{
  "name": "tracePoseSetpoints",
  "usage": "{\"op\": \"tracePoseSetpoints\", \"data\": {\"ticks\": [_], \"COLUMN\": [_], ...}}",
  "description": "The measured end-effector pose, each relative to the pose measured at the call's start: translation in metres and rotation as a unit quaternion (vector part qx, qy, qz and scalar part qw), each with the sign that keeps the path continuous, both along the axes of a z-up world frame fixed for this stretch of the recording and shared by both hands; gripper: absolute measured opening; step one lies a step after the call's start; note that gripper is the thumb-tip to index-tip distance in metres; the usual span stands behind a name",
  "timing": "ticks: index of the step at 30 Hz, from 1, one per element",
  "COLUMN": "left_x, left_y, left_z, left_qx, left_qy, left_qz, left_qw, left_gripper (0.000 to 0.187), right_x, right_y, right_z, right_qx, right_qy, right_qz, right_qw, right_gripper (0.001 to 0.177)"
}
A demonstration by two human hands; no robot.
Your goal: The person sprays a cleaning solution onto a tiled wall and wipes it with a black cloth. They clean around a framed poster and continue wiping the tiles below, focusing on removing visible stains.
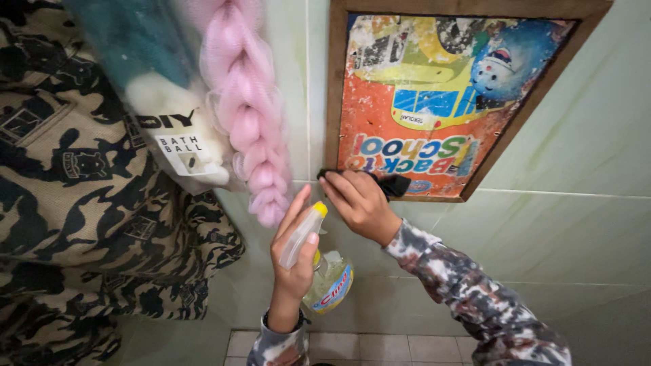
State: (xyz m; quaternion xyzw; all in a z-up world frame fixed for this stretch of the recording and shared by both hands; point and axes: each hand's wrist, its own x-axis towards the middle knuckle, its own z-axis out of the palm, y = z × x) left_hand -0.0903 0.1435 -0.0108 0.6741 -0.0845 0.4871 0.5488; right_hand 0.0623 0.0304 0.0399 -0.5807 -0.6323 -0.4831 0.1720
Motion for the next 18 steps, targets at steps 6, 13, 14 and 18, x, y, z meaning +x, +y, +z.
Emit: {"op": "tracePoseSetpoints", "data": {"ticks": [6,13,14,18], "left_x": [-0.002,-0.012,-0.012,-0.015], "left_y": [-0.004,-0.001,-0.001,-0.005], "left_z": [-0.002,-0.009,-0.010,-0.010], "left_qx": [-0.001,0.000,-0.004,-0.021], "left_qy": [0.000,-0.003,-0.004,0.007], "left_qz": [0.024,0.060,0.058,0.061], "left_qw": [1.000,0.998,0.998,0.998], "left_gripper": [0.043,0.042,0.042,0.042], "right_x": [-0.004,-0.009,-0.010,-0.008], "right_y": [0.010,0.003,0.001,-0.006], "right_z": [0.009,-0.019,-0.024,-0.032], "right_qx": [0.073,0.023,0.012,-0.022], "right_qy": [0.029,0.021,0.015,0.058], "right_qz": [-0.022,-0.019,-0.022,0.004], "right_qw": [0.997,0.999,1.000,0.998], "right_gripper": [0.041,0.039,0.040,0.044]}}
